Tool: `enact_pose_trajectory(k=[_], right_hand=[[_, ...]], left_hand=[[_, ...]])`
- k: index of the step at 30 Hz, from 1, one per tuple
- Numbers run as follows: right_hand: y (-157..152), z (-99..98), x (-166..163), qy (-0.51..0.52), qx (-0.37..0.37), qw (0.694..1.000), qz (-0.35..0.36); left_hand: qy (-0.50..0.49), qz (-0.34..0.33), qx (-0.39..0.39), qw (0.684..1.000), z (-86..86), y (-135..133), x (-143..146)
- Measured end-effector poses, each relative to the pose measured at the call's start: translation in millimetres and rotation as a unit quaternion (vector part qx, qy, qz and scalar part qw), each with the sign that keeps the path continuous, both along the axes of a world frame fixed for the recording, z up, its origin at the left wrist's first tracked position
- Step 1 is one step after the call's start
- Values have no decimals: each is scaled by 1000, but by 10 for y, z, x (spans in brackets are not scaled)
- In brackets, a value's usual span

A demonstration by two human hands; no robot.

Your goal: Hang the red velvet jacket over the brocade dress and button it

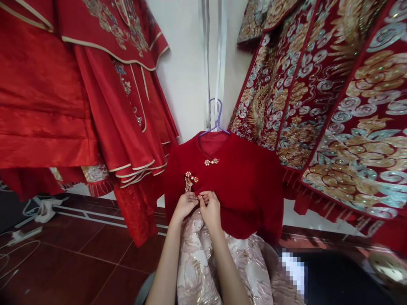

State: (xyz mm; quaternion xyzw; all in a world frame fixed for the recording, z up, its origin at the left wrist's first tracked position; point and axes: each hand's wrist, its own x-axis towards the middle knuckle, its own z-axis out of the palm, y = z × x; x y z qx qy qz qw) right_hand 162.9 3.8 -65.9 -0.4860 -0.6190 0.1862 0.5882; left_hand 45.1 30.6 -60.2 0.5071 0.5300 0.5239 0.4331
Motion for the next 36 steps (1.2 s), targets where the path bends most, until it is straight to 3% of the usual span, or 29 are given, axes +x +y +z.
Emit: enact_pose_trajectory(k=[6, 21, 36], right_hand=[[-2, 1, 10, -73, 8, 997, -4], [-33, -36, -33, -55, 17, 998, -32], [-36, -68, -47, -68, 22, 997, -27]], left_hand=[[-26, 0, 3, 1000, 25, -19, -49], [-31, -32, -19, 999, 133, -118, -153], [91, -2, 43, 995, -42, -54, -220]])
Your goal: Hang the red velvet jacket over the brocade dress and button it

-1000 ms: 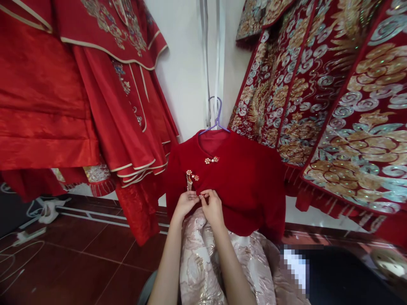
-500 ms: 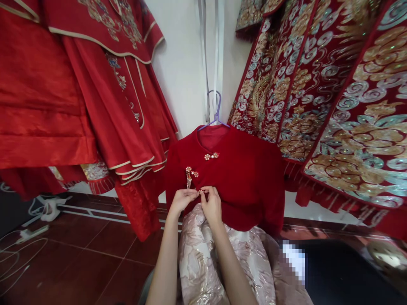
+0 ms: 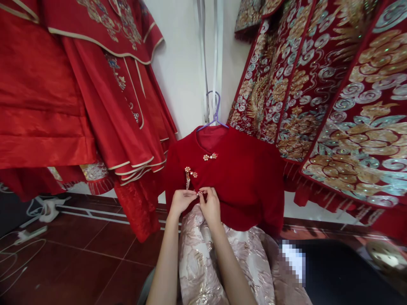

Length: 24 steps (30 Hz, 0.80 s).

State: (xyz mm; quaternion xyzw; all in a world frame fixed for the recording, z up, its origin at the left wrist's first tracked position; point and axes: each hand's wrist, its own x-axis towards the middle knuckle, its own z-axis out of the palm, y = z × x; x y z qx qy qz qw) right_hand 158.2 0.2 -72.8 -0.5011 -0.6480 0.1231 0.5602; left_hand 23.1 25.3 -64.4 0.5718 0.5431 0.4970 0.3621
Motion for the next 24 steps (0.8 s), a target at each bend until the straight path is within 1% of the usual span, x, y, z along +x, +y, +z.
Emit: enact_pose_trajectory(k=[7, 12, 15, 17, 18, 20, 22, 24], right_hand=[[-13, 17, 9, -3, -6, 1000, -3], [-26, 25, -6, 3, -9, 1000, -16], [-28, 25, -16, 3, -3, 1000, -21], [-38, 47, 1, 5, -6, 1000, -9], [-50, 72, 20, 15, -14, 1000, 2], [-93, 155, 77, 58, -36, 997, 20], [-161, 276, 146, 114, -46, 992, 14], [-237, 410, 204, 156, -34, 987, -4]], left_hand=[[-17, -18, 15, 1000, -21, 6, -7], [-32, -29, 27, 999, 13, -42, 9], [-63, -58, 15, 996, 35, -54, 8], [-79, -69, 10, 994, 47, -45, -6], [-83, -60, 15, 995, 55, -37, -19], [-80, -13, 37, 996, 82, -27, -61], [-75, 28, 65, 995, 129, -34, -121], [-74, 30, 83, 993, 190, -64, -185]])
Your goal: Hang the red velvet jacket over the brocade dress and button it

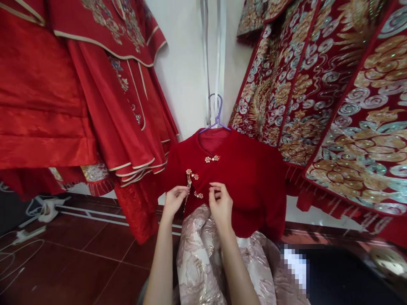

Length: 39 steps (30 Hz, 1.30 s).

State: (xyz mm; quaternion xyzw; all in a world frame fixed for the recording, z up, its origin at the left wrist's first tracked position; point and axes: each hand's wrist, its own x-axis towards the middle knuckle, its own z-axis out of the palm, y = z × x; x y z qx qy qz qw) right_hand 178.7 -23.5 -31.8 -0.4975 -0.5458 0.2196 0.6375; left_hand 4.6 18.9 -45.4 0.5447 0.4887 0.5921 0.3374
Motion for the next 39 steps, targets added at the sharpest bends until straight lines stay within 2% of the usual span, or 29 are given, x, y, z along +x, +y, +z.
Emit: enact_pose_trajectory(k=[4, 8, 11, 14, 25, 33, 39], right_hand=[[-81, 149, 32, 20, 14, 1000, 3], [-4, 18, 1, -47, -4, 998, 34], [87, -149, -9, -103, -37, 992, 63], [135, -247, -11, -139, -51, 987, 59], [111, -222, -48, -181, -53, 980, 55], [105, -205, -47, -145, -66, 985, 66], [96, -226, -40, -185, -47, 978, 87]], left_hand=[[43, -71, 6, 997, 81, -84, -42], [108, -120, -13, 987, 9, -89, 74], [119, -117, -15, 986, -75, -45, 165], [110, -118, -14, 987, -100, -20, 195], [113, -61, -1, 992, -66, -36, 193], [45, -76, 1, 996, -97, -8, 209], [-89, -194, -122, 969, 96, -141, 252]])
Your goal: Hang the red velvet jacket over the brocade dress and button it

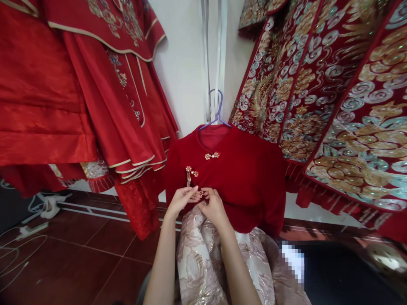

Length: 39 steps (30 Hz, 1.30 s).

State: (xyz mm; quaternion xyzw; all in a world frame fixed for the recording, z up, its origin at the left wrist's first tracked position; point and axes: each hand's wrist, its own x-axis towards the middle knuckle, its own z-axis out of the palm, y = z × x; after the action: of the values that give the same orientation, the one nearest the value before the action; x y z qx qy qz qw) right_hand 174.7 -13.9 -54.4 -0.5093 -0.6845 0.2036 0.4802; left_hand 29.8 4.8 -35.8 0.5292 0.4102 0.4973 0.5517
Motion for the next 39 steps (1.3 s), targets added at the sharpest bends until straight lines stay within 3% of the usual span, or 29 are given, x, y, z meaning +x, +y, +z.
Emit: enact_pose_trajectory(k=[4, 8, 14, 22, 30, 34, 39], right_hand=[[-14, -17, -41, -25, 31, 999, -30], [-6, -27, -58, -9, 31, 999, -31], [-1, 9, -36, 68, -9, 997, -21], [-95, 177, 40, 141, -71, 987, 16], [-309, 460, 312, 192, -128, 967, 107], [-399, 558, 448, 210, -148, 959, 116], [-428, 590, 501, 224, -159, 955, 114]], left_hand=[[-8, -19, -9, 1000, 103, -85, 45], [-24, -7, -6, 1000, 69, -48, 66], [-112, 152, 44, 981, -17, 98, 97], [-194, 110, 18, 975, 8, 97, 80], [-242, 145, 7, 959, 143, 171, 231], [-317, 166, 6, 934, 226, 206, 328], [-346, 159, -1, 925, 245, 190, 370]])
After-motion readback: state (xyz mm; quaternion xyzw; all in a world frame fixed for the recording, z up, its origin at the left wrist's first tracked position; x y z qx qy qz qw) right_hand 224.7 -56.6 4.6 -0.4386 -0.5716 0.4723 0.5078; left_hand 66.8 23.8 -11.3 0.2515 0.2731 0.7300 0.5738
